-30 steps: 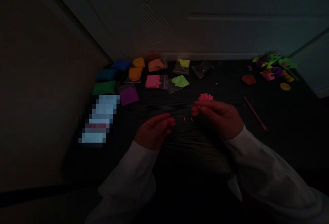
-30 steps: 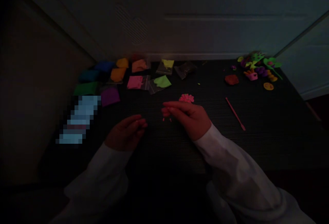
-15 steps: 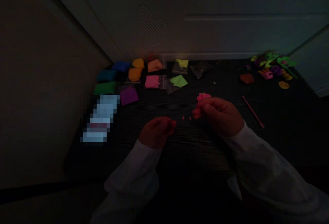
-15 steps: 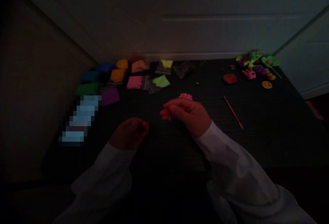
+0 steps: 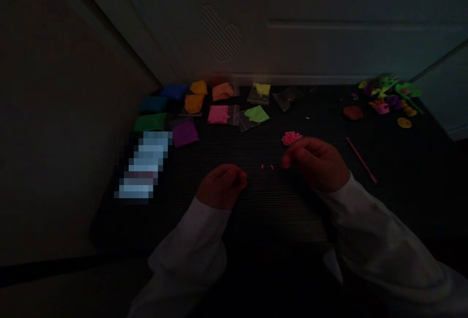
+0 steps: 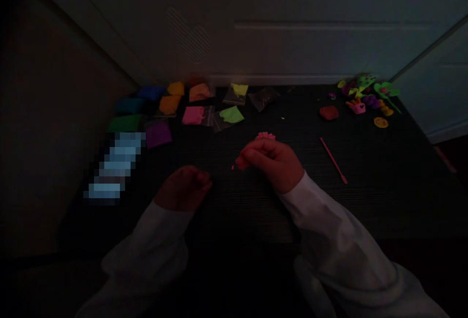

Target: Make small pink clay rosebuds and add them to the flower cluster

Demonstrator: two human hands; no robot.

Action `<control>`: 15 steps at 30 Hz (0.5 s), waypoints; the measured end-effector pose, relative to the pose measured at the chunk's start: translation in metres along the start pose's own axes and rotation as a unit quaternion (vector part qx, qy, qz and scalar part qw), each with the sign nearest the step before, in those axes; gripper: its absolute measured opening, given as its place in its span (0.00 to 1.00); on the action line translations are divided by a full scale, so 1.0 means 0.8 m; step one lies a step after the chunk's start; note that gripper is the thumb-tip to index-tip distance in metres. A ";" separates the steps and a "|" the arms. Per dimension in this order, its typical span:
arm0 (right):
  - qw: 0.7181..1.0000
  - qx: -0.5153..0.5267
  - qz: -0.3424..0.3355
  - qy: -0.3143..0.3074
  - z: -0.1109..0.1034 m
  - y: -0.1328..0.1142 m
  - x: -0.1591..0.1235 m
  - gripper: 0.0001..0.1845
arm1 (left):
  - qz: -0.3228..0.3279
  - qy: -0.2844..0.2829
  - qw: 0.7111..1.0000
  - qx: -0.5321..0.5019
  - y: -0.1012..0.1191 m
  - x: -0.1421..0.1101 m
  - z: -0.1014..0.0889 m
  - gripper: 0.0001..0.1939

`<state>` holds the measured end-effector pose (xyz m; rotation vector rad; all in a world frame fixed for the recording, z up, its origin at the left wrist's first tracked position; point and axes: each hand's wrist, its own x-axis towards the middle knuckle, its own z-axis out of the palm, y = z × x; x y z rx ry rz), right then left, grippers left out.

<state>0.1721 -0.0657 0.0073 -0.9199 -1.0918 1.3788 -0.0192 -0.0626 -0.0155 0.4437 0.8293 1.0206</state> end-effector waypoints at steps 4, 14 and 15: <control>0.999 0.032 0.008 -0.003 0.000 -0.002 0.000 0.04 | 0.000 -0.010 1.000 -0.011 -0.001 0.004 -0.003 0.09; 0.999 0.046 0.020 -0.005 0.000 -0.007 -0.003 0.06 | -0.009 -0.020 1.000 -0.005 0.000 -0.001 -0.002 0.10; 0.999 0.046 0.019 -0.005 0.000 -0.007 -0.003 0.06 | -0.013 -0.024 1.000 -0.006 0.000 0.000 -0.004 0.10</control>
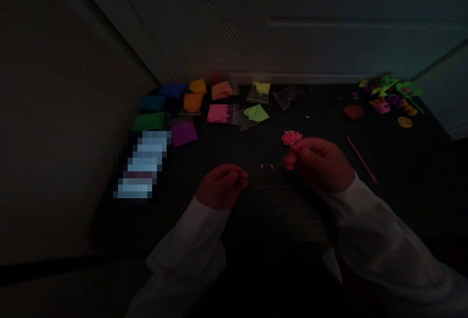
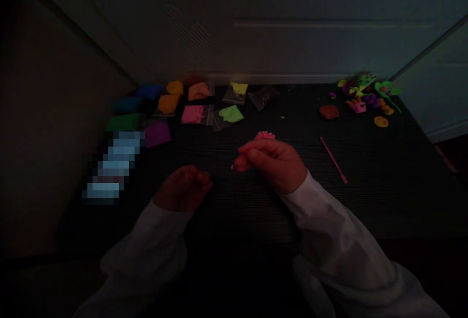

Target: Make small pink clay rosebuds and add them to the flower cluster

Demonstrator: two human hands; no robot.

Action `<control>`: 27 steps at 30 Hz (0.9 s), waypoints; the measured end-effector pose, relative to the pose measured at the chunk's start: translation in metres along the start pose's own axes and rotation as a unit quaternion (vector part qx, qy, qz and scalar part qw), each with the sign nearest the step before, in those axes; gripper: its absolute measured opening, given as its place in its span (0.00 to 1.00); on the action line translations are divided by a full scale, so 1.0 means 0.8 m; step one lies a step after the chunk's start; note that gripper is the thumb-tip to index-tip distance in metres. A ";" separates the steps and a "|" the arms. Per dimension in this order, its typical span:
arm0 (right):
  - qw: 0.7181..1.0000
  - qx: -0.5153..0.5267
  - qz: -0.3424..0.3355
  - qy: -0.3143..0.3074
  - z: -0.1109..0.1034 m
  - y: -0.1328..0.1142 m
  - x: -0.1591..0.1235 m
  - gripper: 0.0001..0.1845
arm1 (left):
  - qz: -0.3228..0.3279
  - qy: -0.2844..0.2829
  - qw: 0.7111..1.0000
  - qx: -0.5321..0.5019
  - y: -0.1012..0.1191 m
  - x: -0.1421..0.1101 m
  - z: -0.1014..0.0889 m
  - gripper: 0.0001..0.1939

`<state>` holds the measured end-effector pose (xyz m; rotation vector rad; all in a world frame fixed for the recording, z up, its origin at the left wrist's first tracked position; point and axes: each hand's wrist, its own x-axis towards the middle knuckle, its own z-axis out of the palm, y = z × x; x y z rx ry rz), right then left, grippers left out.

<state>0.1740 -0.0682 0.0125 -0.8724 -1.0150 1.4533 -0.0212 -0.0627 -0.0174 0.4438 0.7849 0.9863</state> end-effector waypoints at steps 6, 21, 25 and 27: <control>0.999 -0.001 -0.044 -0.026 -0.005 0.006 0.002 0.05 | 0.006 -0.017 0.999 -0.034 0.001 0.005 -0.001 0.13; 0.863 -0.485 -0.126 0.063 -0.006 0.017 0.006 0.09 | -0.009 0.003 0.999 -0.049 0.002 0.003 -0.003 0.09; 0.731 -0.660 -0.168 0.040 -0.008 0.033 0.011 0.09 | 0.006 -0.036 0.998 -0.052 0.001 0.005 -0.004 0.08; 0.710 -0.685 -0.162 0.037 -0.007 0.040 0.013 0.09 | 0.012 -0.055 0.997 -0.051 0.001 0.006 -0.005 0.08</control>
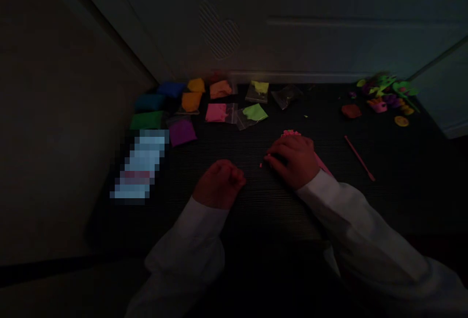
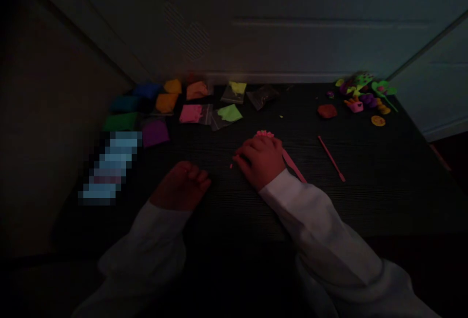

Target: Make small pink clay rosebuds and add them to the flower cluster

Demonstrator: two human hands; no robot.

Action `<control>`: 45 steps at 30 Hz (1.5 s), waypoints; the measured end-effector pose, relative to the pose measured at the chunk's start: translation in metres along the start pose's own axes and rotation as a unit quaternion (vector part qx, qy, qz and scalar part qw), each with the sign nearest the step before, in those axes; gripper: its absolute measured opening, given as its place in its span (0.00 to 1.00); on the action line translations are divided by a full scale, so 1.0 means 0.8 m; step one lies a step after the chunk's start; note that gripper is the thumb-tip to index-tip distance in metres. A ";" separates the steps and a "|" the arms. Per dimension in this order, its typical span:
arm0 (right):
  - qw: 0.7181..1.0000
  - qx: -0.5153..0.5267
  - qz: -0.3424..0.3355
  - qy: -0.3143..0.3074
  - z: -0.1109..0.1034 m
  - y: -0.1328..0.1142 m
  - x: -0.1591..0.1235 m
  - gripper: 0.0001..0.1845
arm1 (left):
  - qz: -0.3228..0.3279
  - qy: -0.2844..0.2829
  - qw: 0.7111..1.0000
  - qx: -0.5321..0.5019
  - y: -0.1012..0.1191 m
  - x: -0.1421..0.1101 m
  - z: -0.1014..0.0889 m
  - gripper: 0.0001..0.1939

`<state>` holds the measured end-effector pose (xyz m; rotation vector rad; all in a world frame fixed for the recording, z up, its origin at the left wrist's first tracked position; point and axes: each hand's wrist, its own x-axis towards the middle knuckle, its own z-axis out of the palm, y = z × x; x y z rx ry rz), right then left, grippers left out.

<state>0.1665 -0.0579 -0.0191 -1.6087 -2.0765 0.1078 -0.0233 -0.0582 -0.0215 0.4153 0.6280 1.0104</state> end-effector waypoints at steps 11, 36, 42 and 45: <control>0.999 -0.028 -0.008 -0.012 0.013 -0.001 -0.001 0.09 | -0.012 0.017 0.999 -0.033 0.002 -0.001 0.000 0.08; 0.988 0.121 -0.050 0.083 -0.017 -0.022 -0.005 0.11 | -0.028 0.047 0.998 0.013 -0.002 -0.002 0.007 0.08; 0.975 0.169 -0.127 0.075 -0.012 -0.047 -0.011 0.14 | -0.013 0.078 0.991 0.109 -0.011 -0.010 0.023 0.04; 0.977 0.165 -0.118 0.071 -0.008 -0.048 -0.012 0.11 | -0.012 0.080 0.988 0.129 -0.015 -0.011 0.021 0.04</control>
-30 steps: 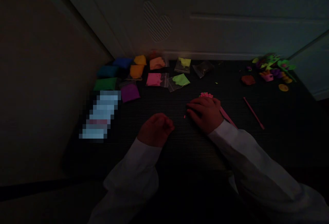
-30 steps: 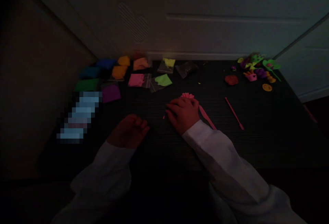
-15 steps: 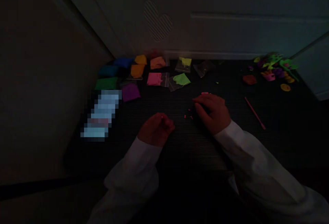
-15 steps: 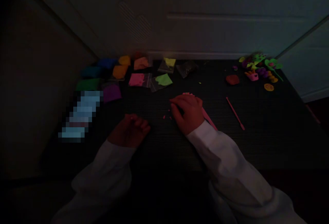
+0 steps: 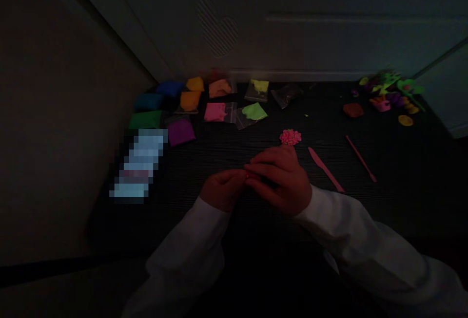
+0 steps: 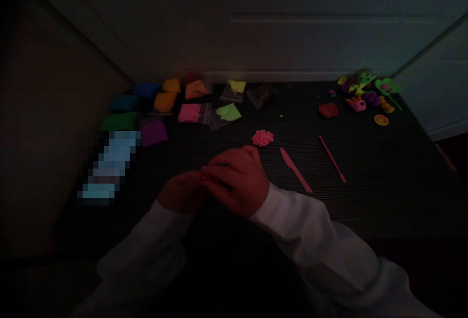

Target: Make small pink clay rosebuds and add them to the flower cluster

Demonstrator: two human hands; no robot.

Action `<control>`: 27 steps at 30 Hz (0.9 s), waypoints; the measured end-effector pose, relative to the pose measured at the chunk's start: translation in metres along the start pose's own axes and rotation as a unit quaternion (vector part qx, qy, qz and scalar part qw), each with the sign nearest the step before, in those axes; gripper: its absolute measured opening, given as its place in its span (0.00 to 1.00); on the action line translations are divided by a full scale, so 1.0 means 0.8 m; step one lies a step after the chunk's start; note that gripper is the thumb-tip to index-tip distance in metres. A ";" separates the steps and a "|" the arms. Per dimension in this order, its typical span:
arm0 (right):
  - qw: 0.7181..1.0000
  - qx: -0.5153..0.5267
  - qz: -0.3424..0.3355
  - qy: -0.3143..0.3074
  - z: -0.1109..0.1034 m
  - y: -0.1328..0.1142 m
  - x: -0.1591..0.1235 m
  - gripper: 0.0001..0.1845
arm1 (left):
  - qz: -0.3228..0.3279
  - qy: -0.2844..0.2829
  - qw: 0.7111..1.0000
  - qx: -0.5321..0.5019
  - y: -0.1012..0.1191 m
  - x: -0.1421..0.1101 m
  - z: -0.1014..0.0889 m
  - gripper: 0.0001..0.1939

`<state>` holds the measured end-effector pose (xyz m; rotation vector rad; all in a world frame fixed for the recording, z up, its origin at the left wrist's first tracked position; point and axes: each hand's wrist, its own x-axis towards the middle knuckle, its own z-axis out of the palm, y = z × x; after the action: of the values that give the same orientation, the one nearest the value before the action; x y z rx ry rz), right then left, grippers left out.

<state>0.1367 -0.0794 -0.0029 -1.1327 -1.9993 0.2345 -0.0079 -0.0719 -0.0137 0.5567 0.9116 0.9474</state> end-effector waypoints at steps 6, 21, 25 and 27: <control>1.000 -0.016 -0.007 -0.007 -0.010 0.005 -0.003 0.08 | -0.004 -0.003 1.000 0.015 0.000 0.007 -0.007 0.04; 0.967 -0.197 0.078 -0.144 0.000 -0.008 -0.042 0.09 | -0.051 0.072 0.966 -0.243 0.029 0.012 -0.020 0.16; 0.966 -0.184 0.088 -0.156 -0.004 -0.006 -0.040 0.10 | -0.051 0.061 0.965 -0.251 0.028 0.013 -0.022 0.16; 0.968 -0.172 0.092 -0.158 -0.008 -0.006 -0.042 0.11 | -0.048 0.058 0.965 -0.251 0.027 0.013 -0.024 0.15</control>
<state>0.1471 -0.1097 -0.0150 -1.5890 -2.2743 0.1742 -0.0309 -0.0517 -0.0116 0.0247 0.7542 1.0813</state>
